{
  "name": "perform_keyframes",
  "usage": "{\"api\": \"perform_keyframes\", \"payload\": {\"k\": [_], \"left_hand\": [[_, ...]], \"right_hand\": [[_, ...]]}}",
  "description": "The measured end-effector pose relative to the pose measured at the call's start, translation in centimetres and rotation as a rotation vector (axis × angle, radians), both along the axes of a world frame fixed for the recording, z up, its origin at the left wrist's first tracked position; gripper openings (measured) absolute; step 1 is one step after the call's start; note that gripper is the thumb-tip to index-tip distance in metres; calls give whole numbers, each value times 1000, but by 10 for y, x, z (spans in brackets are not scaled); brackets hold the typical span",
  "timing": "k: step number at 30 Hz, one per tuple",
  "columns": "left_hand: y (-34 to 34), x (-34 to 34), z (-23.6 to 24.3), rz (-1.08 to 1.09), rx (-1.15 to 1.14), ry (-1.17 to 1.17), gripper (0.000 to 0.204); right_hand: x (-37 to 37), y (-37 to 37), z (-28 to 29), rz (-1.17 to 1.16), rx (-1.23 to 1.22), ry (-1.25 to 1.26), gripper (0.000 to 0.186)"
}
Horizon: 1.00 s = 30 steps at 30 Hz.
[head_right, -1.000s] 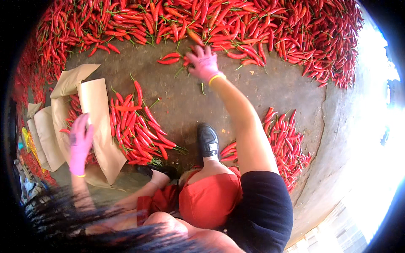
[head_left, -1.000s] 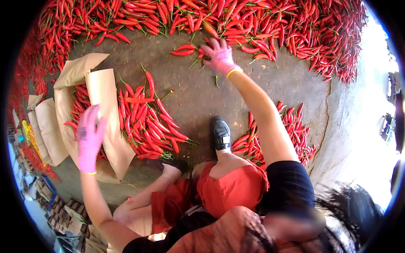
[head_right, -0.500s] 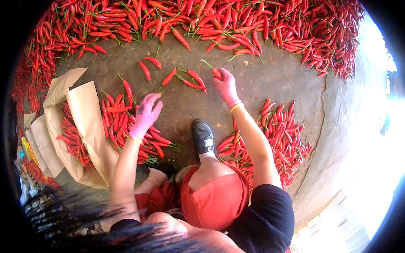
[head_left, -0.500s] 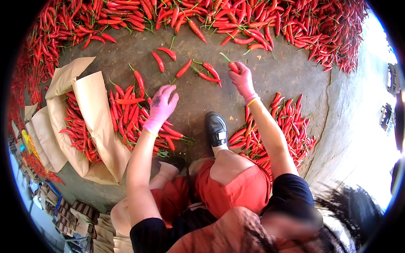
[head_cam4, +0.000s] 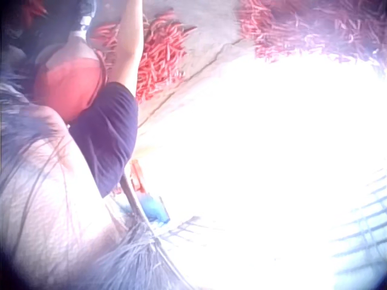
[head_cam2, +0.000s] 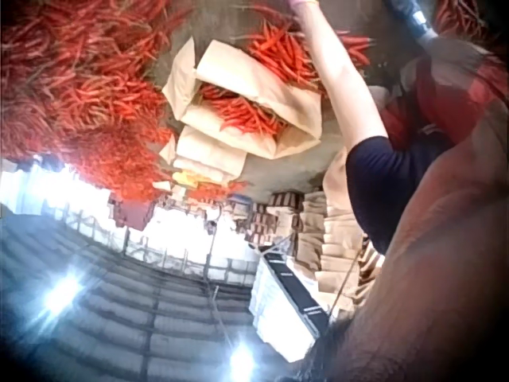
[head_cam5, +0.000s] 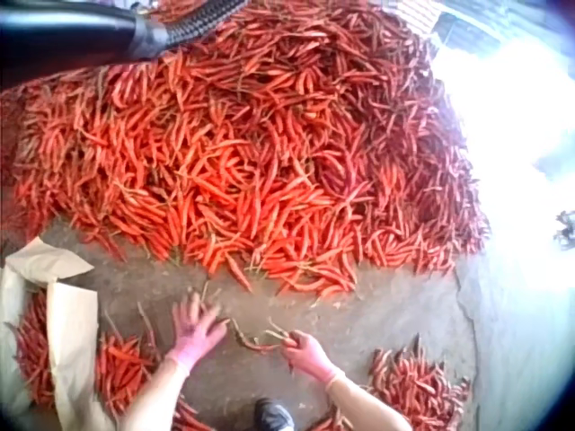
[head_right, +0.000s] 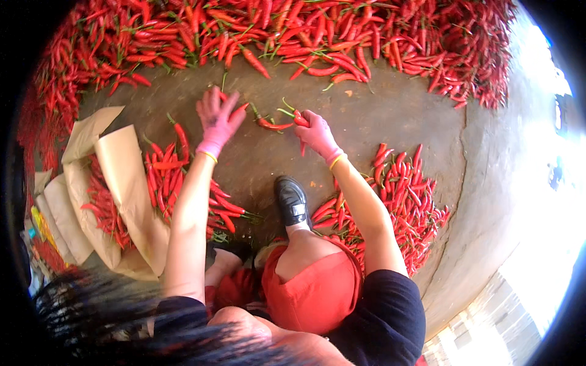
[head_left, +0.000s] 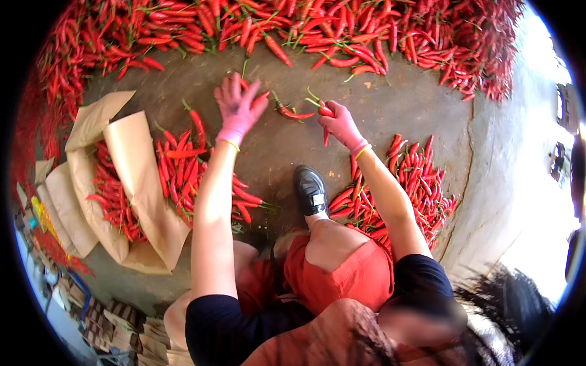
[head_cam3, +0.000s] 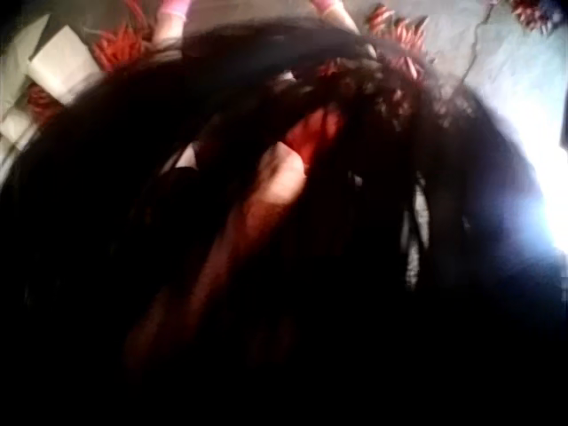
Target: The person sits on a concrete floor surrounded by red chili peppers and sorts them into brown paper bags. They pick up handfuls of peppers from the floor, separate them, and place them into the bags, occasionally adjusting the bags or the pile of peppers.
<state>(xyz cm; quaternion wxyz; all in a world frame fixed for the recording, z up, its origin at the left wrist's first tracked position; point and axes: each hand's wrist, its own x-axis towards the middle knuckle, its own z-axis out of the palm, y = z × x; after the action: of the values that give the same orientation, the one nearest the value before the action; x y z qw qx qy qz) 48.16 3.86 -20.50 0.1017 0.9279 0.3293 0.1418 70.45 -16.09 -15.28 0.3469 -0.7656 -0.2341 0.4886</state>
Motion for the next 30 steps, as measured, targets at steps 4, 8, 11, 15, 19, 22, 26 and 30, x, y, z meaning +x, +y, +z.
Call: {"api": "perform_keyframes", "payload": {"k": [4,8,11,15,19,22,26,30], "left_hand": [[-126,47,10,-213,-276,-141,45],[-239,71,10,-324,-541,-294,51],[-238,74,29,-229,-633,-452,49],[-158,37,-8,422,-1519,-744,62],[-79,15,9,627,-1844,-1025,66],[-58,-20,20,616,-1852,-907,62],[-52,-23,34,260,-730,-294,42],[-14,28,45,-329,131,15,32]], "right_hand": [[61,-1,-15,-177,262,-102,17],[193,45,-57,-110,284,-939,47],[245,51,-89,-82,135,-772,49],[139,73,-71,151,268,-627,40],[42,32,-39,360,531,-539,41],[28,-1,13,-177,337,295,38],[52,-65,-10,-550,282,308,24],[31,-64,-5,-462,173,231,18]]}}
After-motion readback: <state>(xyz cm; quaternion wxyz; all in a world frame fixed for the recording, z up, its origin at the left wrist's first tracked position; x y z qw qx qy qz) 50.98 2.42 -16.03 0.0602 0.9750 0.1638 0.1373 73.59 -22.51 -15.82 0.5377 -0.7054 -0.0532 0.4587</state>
